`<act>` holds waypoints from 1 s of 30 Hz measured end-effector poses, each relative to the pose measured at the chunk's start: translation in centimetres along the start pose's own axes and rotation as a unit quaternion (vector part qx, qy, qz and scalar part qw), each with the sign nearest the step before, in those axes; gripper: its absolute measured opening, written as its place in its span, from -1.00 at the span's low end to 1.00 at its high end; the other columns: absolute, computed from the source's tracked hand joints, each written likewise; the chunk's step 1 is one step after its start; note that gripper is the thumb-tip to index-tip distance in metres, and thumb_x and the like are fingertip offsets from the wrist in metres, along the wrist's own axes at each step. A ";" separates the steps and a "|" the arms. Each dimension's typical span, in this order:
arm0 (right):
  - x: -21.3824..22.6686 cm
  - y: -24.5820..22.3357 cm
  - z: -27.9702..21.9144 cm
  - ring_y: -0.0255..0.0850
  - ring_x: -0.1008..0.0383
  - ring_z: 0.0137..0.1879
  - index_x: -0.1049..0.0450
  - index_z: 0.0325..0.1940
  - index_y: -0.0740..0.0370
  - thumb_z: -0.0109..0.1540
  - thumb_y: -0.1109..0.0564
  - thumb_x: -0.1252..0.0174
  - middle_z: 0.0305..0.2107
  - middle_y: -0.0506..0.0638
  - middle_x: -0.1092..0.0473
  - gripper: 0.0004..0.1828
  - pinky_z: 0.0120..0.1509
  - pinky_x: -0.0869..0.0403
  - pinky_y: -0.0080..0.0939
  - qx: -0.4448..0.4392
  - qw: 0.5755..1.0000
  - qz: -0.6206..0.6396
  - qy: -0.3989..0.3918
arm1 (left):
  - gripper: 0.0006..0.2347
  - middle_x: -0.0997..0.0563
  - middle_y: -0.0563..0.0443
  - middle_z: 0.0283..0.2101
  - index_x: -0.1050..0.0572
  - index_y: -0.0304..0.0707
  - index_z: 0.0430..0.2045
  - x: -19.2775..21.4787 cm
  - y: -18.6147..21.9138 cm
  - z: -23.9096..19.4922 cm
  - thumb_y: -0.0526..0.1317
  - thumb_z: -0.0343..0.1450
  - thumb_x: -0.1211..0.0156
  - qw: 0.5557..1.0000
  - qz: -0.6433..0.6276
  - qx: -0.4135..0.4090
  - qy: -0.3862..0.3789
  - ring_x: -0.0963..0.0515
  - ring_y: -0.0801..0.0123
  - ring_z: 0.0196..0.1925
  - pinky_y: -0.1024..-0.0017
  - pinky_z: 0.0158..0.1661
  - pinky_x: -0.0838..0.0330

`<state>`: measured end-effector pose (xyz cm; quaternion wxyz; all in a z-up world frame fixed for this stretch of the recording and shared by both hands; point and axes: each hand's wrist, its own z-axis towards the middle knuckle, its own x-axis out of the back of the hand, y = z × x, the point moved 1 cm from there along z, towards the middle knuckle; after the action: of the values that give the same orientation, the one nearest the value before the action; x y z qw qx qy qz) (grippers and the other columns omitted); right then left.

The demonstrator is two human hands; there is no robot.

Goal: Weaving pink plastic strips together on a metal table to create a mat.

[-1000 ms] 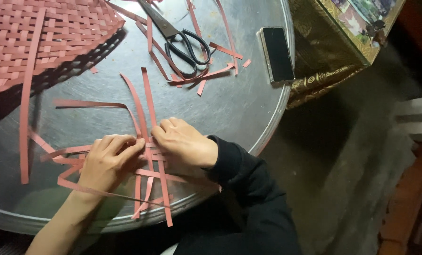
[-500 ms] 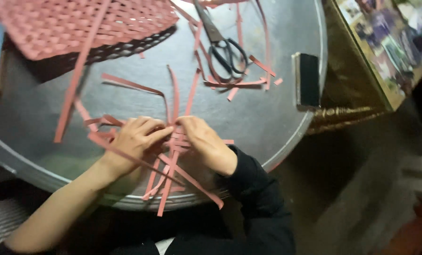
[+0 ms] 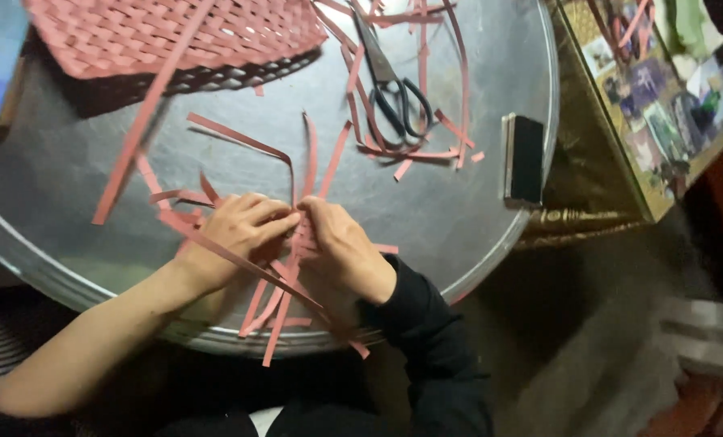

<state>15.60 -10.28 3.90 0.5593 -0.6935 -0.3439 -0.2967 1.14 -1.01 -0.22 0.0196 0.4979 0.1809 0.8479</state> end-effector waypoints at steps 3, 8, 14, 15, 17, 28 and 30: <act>0.9 -0.6 -0.3 0.09 -0.27 -0.10 0.00 0.09 0.26 -0.26 0.22 -0.30 -0.28 0.22 -0.22 -0.09 0.06 -0.26 -0.07 0.047 0.998 -0.027 0.038 | -0.79 -0.38 0.21 -0.22 -0.38 0.00 -0.30 1.2 0.6 0.7 -0.06 0.25 -0.01 1.000 -0.007 -0.002 -0.009 -0.35 0.40 -0.18 0.48 -0.31 -0.19; 1.0 -0.8 -0.9 0.07 -0.29 -0.20 0.05 0.09 0.20 -0.29 0.14 -0.36 -0.37 0.17 -0.23 -0.01 -0.03 -0.28 -0.05 0.006 0.995 -0.079 0.065 | -0.75 -0.37 0.22 -0.20 -0.36 0.05 -0.23 1.3 0.7 0.8 -0.07 0.24 -0.02 0.999 0.006 -0.006 -0.036 -0.35 0.39 -0.17 0.47 -0.34 -0.19; 0.8 -1.2 -0.8 0.11 -0.30 -0.16 0.09 0.10 0.22 -0.24 0.27 -0.33 -0.34 0.21 -0.26 -0.04 0.00 -0.27 -0.05 0.017 0.998 -0.001 0.058 | -0.72 -0.35 0.20 -0.21 -0.37 0.07 -0.23 1.7 0.5 0.9 -0.08 0.21 -0.06 0.998 -0.007 -0.003 -0.055 -0.33 0.35 -0.18 0.45 -0.35 -0.19; 0.8 -1.3 -0.8 0.12 -0.30 -0.13 0.09 0.11 0.21 -0.22 0.31 -0.30 -0.32 0.22 -0.27 -0.05 0.01 -0.27 -0.04 0.015 0.998 0.025 0.057 | -0.73 -0.35 0.22 -0.21 -0.37 0.08 -0.23 1.6 0.4 0.8 -0.07 0.22 -0.05 0.998 -0.008 0.002 -0.058 -0.33 0.36 -0.18 0.45 -0.34 -0.18; 1.3 -1.6 -1.0 0.12 -0.30 -0.14 0.06 0.10 0.22 -0.24 0.27 -0.32 -0.31 0.22 -0.27 -0.06 0.01 -0.27 -0.02 0.015 0.997 0.001 0.070 | -0.74 -0.35 0.22 -0.20 -0.37 0.08 -0.24 1.8 0.6 0.9 -0.06 0.22 -0.05 0.998 -0.009 0.006 -0.061 -0.33 0.36 -0.18 0.45 -0.34 -0.18; 0.4 -0.8 -0.7 0.13 -0.35 -0.21 0.10 0.10 0.25 -0.18 0.29 -0.28 -0.36 0.21 -0.32 -0.10 -0.09 -0.33 0.01 0.005 0.994 0.049 0.096 | -0.73 -0.34 0.22 -0.21 -0.37 0.07 -0.23 1.6 0.5 1.0 -0.08 0.22 -0.05 0.998 -0.028 0.018 -0.060 -0.32 0.35 -0.18 0.44 -0.35 -0.19; 0.7 -0.9 -0.8 0.11 -0.34 -0.17 0.11 0.09 0.20 -0.16 0.33 -0.24 -0.29 0.20 -0.31 -0.13 -0.09 -0.35 0.00 -0.003 0.994 0.062 0.090 | -0.74 -0.34 0.21 -0.22 -0.37 0.08 -0.22 1.9 0.7 1.1 -0.08 0.23 -0.03 0.998 -0.023 0.021 -0.062 -0.32 0.35 -0.18 0.44 -0.35 -0.18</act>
<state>15.23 -10.83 5.13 0.6033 -0.6855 -0.2480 -0.3236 1.23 -0.95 2.05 0.0398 0.5454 0.2089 0.8107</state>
